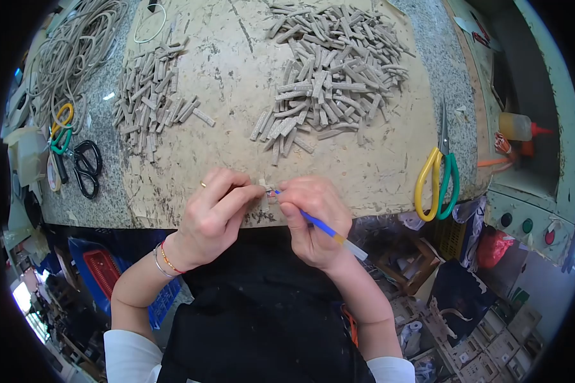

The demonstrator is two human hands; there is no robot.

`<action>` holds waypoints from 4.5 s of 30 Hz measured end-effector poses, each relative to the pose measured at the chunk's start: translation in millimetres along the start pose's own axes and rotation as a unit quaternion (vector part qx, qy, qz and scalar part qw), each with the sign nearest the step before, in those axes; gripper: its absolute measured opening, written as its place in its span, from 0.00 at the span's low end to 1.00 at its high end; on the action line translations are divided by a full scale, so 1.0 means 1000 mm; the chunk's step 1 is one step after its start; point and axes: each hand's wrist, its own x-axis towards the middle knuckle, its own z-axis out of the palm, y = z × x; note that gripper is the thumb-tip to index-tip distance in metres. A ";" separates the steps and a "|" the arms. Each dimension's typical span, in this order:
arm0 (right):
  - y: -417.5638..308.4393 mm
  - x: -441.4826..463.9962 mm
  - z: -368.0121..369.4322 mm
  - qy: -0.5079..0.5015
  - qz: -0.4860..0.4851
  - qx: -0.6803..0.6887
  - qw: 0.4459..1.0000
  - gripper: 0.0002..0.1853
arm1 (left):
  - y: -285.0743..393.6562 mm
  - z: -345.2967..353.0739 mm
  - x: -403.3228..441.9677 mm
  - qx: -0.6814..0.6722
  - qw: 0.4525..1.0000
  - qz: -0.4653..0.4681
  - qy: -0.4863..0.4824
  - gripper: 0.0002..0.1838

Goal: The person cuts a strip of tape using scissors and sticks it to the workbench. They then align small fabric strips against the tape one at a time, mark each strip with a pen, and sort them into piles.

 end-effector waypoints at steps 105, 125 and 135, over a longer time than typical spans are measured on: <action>0.000 0.005 -0.002 -0.062 -0.050 -0.047 0.996 0.04 | -0.012 0.004 0.071 0.134 0.985 -0.066 0.081 0.06; 0.000 0.000 0.000 -0.030 -0.009 0.000 1.000 0.06 | 0.004 0.001 0.006 0.018 0.996 -0.067 0.047 0.09; 0.001 0.000 0.001 -0.042 -0.017 -0.021 0.999 0.05 | -0.001 -0.004 0.001 0.017 0.998 -0.060 0.018 0.09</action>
